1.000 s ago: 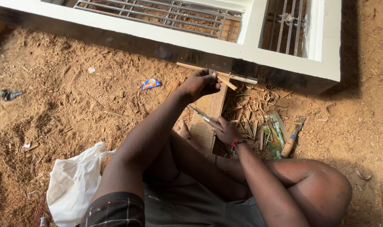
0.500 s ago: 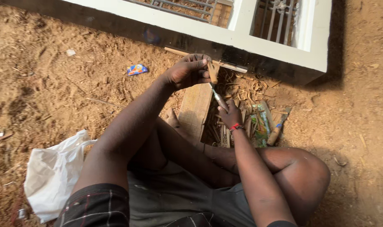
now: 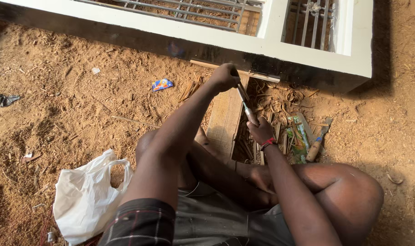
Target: The person sits on the ground and uses a chisel to carve a piece of wood placed on a wooden block. They repeatedly strike the chisel with a mallet to shape the wood, creating wood shavings that accumulate on the ground.
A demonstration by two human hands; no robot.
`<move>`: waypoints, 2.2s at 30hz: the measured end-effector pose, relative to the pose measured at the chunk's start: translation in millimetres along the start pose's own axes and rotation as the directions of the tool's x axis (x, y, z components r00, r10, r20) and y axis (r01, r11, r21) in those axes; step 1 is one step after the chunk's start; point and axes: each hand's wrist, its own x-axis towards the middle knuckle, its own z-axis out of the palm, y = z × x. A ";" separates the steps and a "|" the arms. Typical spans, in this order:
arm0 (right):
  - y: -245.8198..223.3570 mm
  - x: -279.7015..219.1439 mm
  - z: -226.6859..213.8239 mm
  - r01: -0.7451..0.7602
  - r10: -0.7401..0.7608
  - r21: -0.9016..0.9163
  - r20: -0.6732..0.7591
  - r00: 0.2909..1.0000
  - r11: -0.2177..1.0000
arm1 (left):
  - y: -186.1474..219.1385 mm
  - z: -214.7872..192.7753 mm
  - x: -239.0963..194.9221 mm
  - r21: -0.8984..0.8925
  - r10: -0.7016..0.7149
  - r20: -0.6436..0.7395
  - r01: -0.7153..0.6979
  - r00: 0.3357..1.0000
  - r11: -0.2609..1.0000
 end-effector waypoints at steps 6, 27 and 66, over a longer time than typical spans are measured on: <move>-1.1 -7.7 -24.3 -0.106 0.123 0.224 -0.062 0.990 0.969 | -71.1 36.8 22.0 -0.309 -0.099 -0.211 0.030 0.973 0.951; 29.8 -15.6 9.7 -0.054 0.107 0.386 -0.116 0.987 0.921 | -63.8 70.8 10.5 0.080 0.034 -0.372 -0.004 0.928 0.997; -9.0 -19.7 -1.0 0.092 -0.055 0.575 -0.082 0.995 0.813 | -72.1 85.7 29.3 0.597 0.146 -0.045 -0.091 0.988 0.797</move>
